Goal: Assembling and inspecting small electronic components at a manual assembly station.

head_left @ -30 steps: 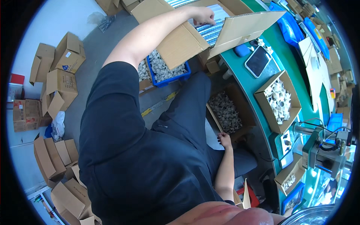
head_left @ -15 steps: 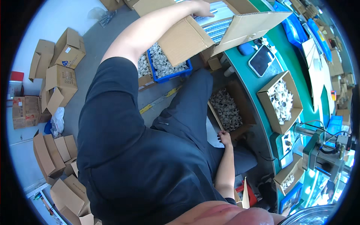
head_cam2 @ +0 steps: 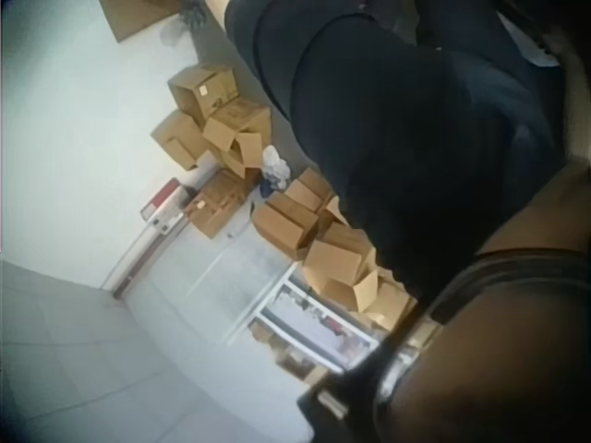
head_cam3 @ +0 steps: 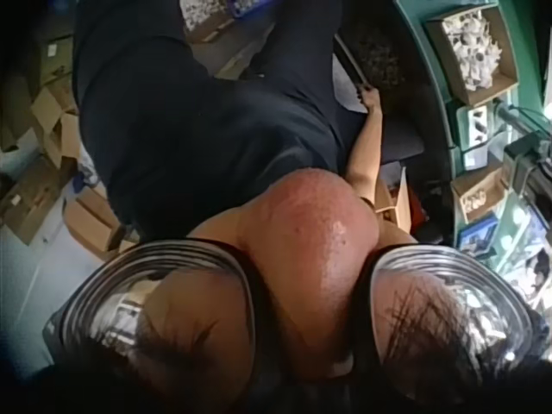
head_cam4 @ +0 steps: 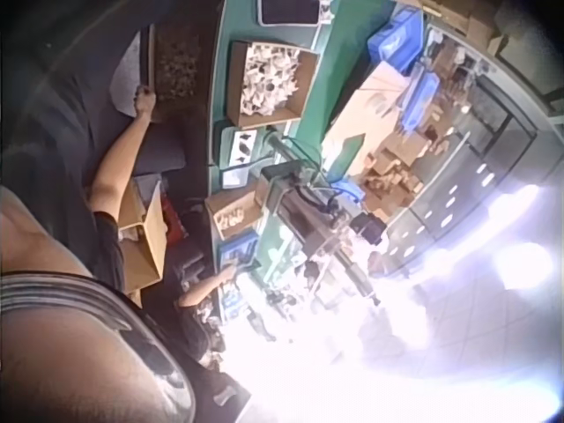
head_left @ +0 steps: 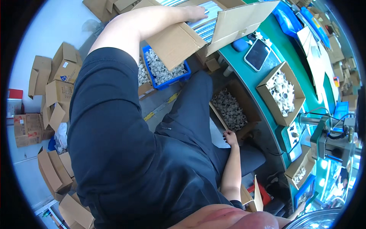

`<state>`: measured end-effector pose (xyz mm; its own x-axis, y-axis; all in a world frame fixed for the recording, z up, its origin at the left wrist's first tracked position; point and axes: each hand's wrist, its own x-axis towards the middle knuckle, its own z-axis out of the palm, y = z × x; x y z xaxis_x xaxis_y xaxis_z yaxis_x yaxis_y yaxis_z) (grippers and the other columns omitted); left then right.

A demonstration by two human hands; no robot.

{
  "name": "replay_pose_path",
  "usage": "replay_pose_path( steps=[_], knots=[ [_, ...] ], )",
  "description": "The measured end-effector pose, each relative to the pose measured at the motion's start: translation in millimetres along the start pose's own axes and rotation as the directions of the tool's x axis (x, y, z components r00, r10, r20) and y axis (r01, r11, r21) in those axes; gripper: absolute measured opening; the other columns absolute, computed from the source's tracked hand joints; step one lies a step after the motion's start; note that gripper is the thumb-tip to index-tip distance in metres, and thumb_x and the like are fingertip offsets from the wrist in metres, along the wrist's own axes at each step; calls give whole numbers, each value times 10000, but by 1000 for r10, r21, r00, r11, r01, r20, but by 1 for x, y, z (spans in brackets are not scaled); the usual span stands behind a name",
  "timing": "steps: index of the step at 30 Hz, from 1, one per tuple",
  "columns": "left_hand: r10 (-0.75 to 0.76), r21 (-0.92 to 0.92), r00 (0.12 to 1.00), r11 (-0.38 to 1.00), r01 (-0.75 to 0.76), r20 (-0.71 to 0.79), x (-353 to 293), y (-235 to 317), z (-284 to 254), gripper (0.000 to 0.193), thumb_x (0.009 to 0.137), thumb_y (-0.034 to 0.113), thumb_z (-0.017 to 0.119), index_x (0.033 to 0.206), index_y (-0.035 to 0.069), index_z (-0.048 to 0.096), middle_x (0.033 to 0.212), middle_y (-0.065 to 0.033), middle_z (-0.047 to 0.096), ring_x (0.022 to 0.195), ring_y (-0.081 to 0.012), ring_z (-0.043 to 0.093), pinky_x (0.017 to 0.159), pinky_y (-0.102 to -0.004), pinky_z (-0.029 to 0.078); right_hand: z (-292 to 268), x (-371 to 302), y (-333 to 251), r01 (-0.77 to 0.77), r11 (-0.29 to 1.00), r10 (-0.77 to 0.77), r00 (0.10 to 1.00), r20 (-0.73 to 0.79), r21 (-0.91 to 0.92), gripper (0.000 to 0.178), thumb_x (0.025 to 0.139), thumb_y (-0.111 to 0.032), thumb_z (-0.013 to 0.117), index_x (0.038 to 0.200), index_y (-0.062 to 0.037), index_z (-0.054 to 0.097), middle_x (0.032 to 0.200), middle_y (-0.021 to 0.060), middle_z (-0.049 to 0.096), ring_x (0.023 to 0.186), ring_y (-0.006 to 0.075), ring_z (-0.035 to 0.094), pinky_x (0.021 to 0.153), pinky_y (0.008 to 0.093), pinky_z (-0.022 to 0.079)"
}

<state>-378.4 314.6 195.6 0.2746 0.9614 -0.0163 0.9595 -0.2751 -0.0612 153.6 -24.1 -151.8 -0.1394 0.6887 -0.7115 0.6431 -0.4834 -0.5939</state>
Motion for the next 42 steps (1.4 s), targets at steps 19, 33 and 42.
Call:
replay_pose_path(
  steps=[19, 33, 42],
  knots=[
    [-132, -148, 976, 983, 106, -176, 58, 25, 31, 542, 1039, 449, 469, 1216, -44, 606, 1154, -262, 710, 1096, -401, 691, 968, -495, 533, 0, 4, 24, -30, 1000, 30, 999, -32, 0, 228, 952, -218, 635, 1058, -33, 716, 844, 66, 710, 684, 168, 669, 582, 324, 538],
    [-318, -991, 945, -84, -105, -73, -41, 33, -92, 499, 1092, 452, 425, 1188, 11, 637, 729, -31, 571, 586, -117, 541, 460, -275, 459, 1, -8, -11, 92, 995, -93, 993, -77, -26, 276, 897, -265, 689, 975, -5, 742, 879, 136, 754, 787, 249, 730, 754, 376, 579],
    [215, -632, 858, -759, -154, -467, -197, 117, -147, 504, 1137, 399, 291, 1279, -49, 473, 658, -32, 470, 505, -124, 458, 355, -247, 387, -20, -39, -61, 226, 885, -283, 956, -84, -406, 447, 886, -327, 734, 1205, -15, 705, 1105, 232, 733, 1070, 344, 710, 945, 417, 541]
  ],
)
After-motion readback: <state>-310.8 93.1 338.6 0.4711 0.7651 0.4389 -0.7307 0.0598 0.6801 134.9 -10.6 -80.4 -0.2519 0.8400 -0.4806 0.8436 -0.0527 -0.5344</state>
